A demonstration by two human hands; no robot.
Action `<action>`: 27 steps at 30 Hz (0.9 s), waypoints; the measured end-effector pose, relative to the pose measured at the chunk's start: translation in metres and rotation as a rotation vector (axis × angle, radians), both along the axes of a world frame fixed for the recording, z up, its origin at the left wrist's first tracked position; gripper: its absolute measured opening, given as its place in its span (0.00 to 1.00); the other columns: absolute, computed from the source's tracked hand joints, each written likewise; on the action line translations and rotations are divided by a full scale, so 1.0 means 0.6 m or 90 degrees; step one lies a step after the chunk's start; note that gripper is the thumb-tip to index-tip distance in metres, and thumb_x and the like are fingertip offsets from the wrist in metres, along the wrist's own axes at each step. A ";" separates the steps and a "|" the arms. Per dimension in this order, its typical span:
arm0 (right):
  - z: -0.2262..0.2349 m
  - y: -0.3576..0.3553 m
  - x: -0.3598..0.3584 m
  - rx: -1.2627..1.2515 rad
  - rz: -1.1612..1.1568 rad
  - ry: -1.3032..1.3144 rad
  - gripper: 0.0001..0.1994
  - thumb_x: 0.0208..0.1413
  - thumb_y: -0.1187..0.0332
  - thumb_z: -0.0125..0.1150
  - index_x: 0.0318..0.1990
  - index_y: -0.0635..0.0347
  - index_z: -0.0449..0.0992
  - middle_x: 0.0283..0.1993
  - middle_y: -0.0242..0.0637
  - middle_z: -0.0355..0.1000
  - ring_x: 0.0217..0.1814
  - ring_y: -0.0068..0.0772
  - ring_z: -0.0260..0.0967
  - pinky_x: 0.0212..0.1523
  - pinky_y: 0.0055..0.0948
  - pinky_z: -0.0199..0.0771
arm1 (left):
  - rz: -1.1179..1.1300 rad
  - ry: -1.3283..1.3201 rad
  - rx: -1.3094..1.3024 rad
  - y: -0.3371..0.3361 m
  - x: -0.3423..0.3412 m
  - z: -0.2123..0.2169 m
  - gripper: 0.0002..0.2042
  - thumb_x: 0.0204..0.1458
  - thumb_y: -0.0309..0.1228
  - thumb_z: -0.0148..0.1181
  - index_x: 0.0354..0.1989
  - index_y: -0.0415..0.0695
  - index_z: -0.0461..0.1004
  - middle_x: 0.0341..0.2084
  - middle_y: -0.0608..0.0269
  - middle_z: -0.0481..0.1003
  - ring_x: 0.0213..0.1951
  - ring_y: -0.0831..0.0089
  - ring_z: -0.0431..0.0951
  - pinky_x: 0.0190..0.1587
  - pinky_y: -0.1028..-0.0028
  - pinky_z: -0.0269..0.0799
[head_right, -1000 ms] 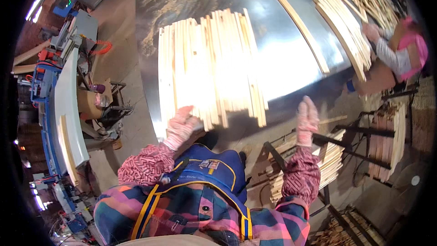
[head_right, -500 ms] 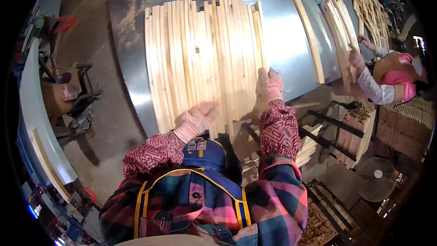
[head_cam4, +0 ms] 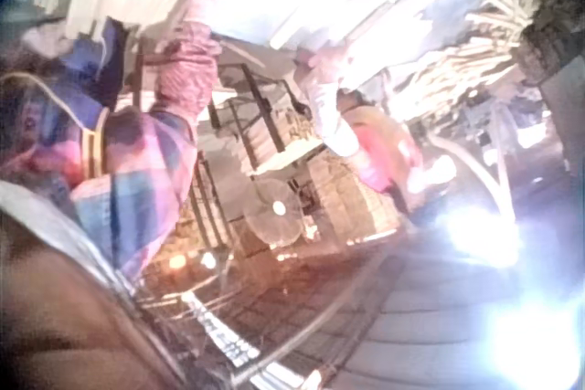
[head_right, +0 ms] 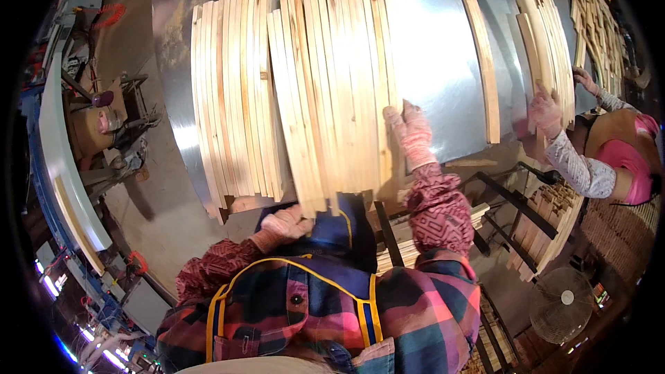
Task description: The person gathers bundles of thin wooden sticks from a metal table and places them onto a conveyor belt. They repeatedly pick up stacks of sticks, align them, and transfer them to the moving belt, occasionally adjusting the pile with their hands.
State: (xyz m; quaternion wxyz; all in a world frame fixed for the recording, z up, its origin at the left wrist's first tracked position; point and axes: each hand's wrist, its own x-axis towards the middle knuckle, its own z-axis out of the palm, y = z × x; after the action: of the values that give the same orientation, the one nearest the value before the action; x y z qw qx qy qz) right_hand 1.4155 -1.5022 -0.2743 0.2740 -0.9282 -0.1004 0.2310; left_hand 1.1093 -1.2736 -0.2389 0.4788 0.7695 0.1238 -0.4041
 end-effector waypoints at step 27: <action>0.213 -0.021 0.109 0.664 -0.051 0.232 0.25 0.55 0.68 0.62 0.59 0.67 0.65 0.41 0.46 0.76 0.38 0.32 0.77 0.33 0.27 0.81 | 0.692 -0.237 -0.680 0.116 0.341 0.168 0.47 0.37 0.34 0.77 0.66 0.39 0.53 0.55 0.47 0.69 0.56 0.60 0.72 0.60 0.61 0.68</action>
State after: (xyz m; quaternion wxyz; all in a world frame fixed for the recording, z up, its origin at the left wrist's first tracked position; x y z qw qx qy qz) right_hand 1.4811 -1.5146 -0.1464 0.7191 -0.6172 -0.1170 0.2971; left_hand 1.3136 -1.2039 -0.1381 0.9274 0.3219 0.1894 0.0178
